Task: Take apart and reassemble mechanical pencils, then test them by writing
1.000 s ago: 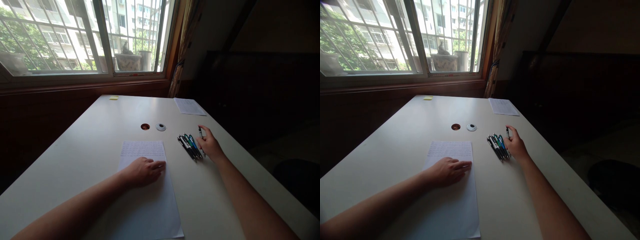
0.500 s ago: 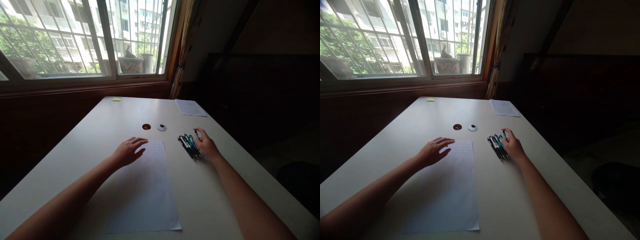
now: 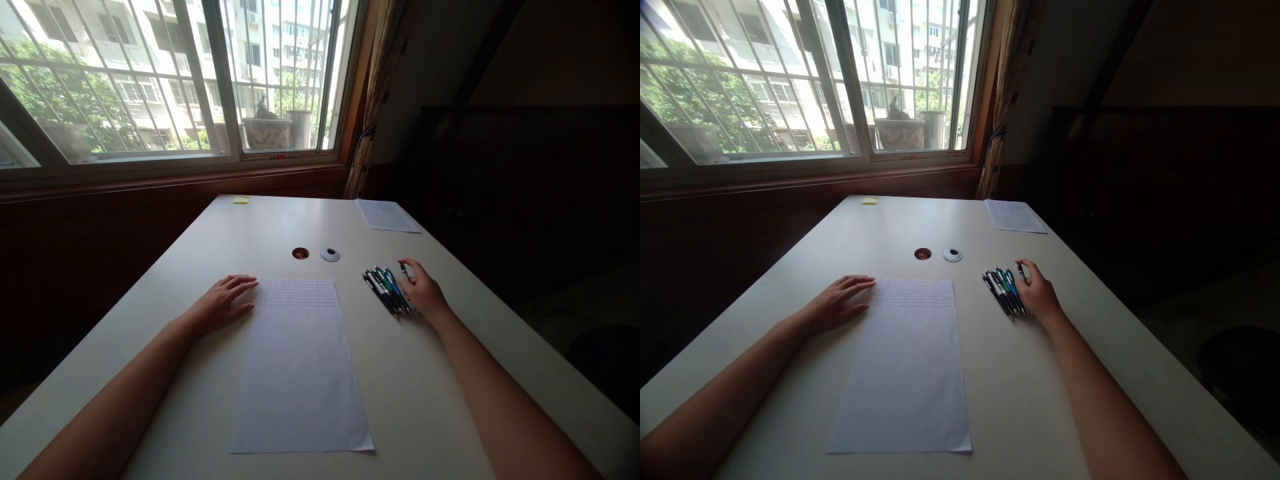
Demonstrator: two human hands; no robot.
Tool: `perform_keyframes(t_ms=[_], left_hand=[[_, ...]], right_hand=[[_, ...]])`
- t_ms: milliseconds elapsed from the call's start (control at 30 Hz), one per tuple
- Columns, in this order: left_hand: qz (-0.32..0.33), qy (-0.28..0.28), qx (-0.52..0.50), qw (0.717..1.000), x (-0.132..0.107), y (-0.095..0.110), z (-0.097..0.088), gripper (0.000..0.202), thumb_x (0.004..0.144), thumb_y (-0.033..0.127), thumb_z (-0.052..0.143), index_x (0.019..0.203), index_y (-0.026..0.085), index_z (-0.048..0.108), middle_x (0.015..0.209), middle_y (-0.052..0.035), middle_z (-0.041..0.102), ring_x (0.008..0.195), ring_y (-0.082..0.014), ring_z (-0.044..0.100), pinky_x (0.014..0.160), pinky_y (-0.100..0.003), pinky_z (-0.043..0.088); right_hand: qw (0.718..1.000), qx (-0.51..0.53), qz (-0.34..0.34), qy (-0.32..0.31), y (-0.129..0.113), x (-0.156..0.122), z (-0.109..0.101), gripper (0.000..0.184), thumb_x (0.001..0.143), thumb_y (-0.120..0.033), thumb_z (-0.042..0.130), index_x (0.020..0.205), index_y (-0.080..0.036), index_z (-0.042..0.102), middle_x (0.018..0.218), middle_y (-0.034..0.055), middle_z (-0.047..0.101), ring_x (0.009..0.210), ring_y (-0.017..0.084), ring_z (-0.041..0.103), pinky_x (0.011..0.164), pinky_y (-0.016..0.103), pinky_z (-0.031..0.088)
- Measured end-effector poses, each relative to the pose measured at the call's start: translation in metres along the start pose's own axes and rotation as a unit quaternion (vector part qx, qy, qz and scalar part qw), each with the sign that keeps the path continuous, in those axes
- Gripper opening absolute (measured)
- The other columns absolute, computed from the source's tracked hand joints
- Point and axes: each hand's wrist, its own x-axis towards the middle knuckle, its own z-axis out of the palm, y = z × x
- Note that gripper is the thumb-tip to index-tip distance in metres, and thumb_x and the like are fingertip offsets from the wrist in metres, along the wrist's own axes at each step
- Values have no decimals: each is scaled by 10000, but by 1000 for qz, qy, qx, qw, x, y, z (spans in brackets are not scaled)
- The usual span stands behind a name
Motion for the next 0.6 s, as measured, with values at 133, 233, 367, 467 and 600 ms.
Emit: perform_keyframes(t_ms=[133, 233, 367, 467, 600], left_hand=[[17, -21, 12, 1000, 3, -1, 3, 562, 928, 512, 548, 1432, 284, 445, 1412, -77, 514, 1314, -285, 446, 1104, -474, 385], [26, -22, 5, 999, 2, -3, 4, 563, 922, 522, 553, 1427, 292, 454, 1421, -71, 509, 1322, -286, 441, 1108, -468, 381], [25, -32, 6, 999, 2, -3, 3, 569, 918, 528, 559, 1425, 292, 455, 1431, -67, 502, 1333, -289, 428, 1114, -471, 370], [23, -32, 10, 999, 2, -2, 2, 566, 920, 529, 554, 1423, 287, 458, 1435, -66, 497, 1337, -288, 422, 1116, -468, 368], [26, -27, 5, 999, 2, -2, 2, 569, 916, 530, 561, 1421, 288, 461, 1426, -72, 506, 1329, -291, 432, 1111, -468, 374]], right_hand=[[1000, -16, 2, -12, 8, 1, 1, 445, 803, -310, 520, 1243, -259, 565, 458, -84, 489, 428, 153, 485, 512, 252, 351], [1000, -18, 1, -12, 14, 4, 0, 434, 810, -312, 515, 1238, -257, 558, 454, -83, 487, 434, 160, 490, 518, 255, 352], [1000, -18, 1, -11, 17, 5, 1, 428, 814, -322, 523, 1234, -246, 556, 451, -78, 497, 436, 167, 504, 521, 256, 358], [1000, -13, 4, 5, 14, 4, 1, 435, 820, -334, 528, 1245, -244, 550, 456, -76, 514, 437, 169, 517, 531, 260, 371], [1000, 2, 8, 30, 9, 1, 0, 473, 829, -360, 530, 1285, -234, 534, 475, -69, 536, 451, 172, 538, 555, 270, 398]])
